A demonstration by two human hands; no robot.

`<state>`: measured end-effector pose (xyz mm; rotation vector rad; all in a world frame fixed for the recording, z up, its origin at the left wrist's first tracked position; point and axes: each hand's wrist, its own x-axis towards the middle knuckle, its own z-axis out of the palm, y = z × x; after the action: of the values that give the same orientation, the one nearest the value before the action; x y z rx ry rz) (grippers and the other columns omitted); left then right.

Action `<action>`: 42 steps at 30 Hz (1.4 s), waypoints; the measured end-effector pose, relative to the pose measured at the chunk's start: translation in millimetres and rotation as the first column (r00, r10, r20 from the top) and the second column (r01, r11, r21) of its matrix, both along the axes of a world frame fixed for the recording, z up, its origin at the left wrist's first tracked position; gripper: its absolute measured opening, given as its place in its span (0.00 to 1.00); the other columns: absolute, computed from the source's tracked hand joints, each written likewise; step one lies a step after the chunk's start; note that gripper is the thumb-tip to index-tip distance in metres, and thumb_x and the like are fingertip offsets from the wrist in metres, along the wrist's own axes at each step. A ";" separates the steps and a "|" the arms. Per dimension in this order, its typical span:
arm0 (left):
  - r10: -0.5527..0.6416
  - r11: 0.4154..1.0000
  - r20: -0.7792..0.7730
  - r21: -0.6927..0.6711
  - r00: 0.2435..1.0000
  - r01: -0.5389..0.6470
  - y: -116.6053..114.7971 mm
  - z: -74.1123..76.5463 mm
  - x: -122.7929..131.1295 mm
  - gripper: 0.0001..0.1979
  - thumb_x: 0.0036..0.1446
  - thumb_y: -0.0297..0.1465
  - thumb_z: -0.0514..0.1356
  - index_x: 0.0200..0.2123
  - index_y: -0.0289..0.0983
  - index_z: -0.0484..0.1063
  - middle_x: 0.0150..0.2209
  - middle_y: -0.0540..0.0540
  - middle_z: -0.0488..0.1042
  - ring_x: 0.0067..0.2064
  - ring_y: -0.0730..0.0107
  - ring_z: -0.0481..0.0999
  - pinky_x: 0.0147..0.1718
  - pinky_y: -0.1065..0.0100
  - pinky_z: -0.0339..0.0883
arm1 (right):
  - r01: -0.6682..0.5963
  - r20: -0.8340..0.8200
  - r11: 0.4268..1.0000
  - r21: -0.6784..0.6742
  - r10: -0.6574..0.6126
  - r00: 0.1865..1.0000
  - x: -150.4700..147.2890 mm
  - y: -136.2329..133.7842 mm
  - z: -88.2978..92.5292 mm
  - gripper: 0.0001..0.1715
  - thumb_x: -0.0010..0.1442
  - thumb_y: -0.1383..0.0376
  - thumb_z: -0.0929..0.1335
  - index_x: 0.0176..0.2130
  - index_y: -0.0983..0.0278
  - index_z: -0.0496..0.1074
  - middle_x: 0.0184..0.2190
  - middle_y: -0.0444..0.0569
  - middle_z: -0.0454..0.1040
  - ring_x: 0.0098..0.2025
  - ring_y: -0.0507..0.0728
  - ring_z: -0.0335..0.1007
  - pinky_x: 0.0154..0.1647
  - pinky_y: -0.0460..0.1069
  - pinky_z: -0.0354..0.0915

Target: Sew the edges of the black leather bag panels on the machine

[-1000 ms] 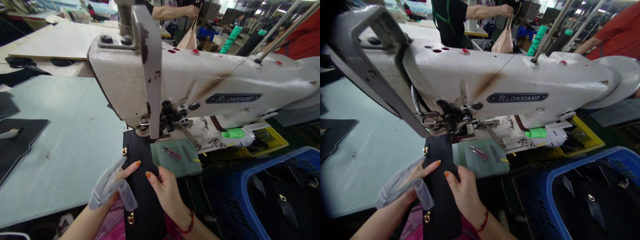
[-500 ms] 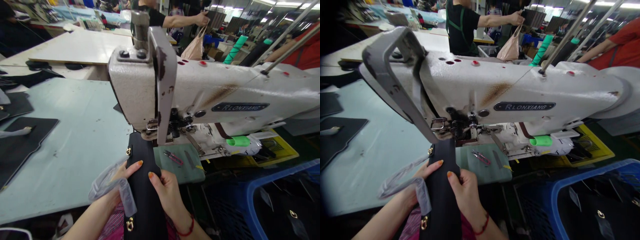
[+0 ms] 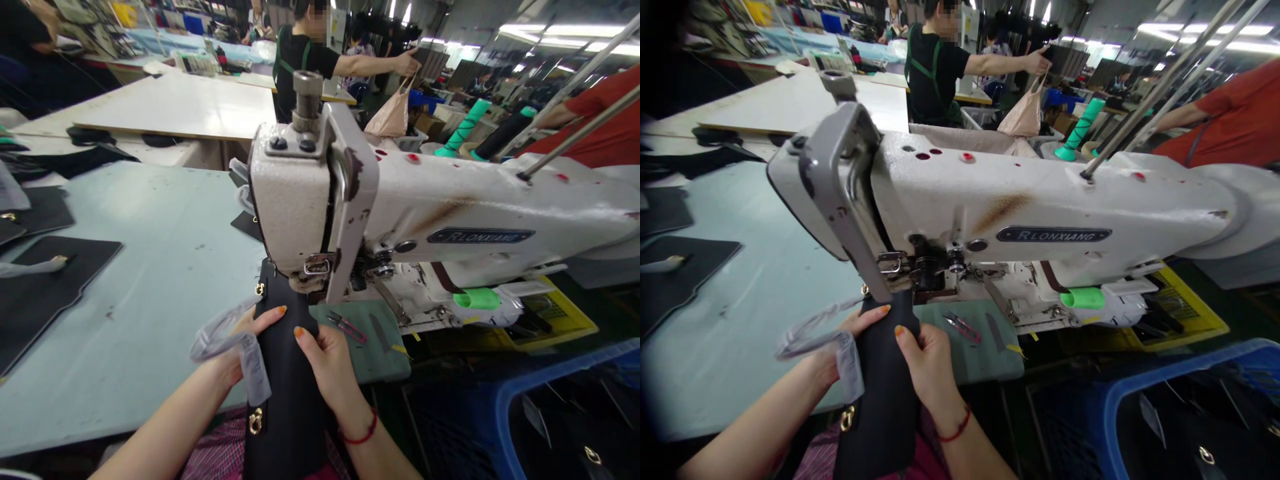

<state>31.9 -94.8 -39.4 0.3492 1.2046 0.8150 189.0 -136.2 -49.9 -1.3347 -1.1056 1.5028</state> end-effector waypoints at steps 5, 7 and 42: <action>0.002 1.000 0.021 0.019 1.000 -0.002 11.1 1.8 -0.7 0.22 0.49 0.33 0.68 0.48 0.35 0.72 0.33 0.41 0.81 0.29 0.58 0.80 0.34 0.61 0.76 | 0.013 0.017 1.000 0.003 -0.013 1.000 -0.8 12.7 -2.2 0.26 0.58 0.47 0.67 0.24 0.67 0.65 0.21 0.43 0.62 0.24 0.49 0.54 0.23 0.44 0.51; 0.003 0.999 0.023 0.034 1.000 -0.004 15.3 0.8 -1.9 0.22 0.50 0.32 0.67 0.49 0.35 0.72 0.33 0.41 0.81 0.29 0.59 0.80 0.34 0.61 0.76 | 0.020 0.018 1.000 -0.009 -0.020 1.000 -2.2 17.9 -2.6 0.27 0.56 0.46 0.67 0.24 0.67 0.66 0.21 0.44 0.64 0.24 0.49 0.56 0.22 0.44 0.53; -0.233 0.970 0.060 0.089 0.971 0.227 49.3 10.0 -25.4 0.16 0.45 0.33 0.71 0.39 0.35 0.79 0.40 0.35 0.81 0.42 0.47 0.81 0.41 0.55 0.76 | 0.030 0.268 0.982 0.187 -0.081 0.960 4.3 51.3 5.4 0.27 0.62 0.48 0.62 0.22 0.64 0.60 0.17 0.42 0.58 0.23 0.49 0.54 0.24 0.45 0.49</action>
<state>6.5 -45.5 -29.4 0.5139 1.0450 0.6698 193.3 -84.9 -44.5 -1.4624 -1.3330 1.1680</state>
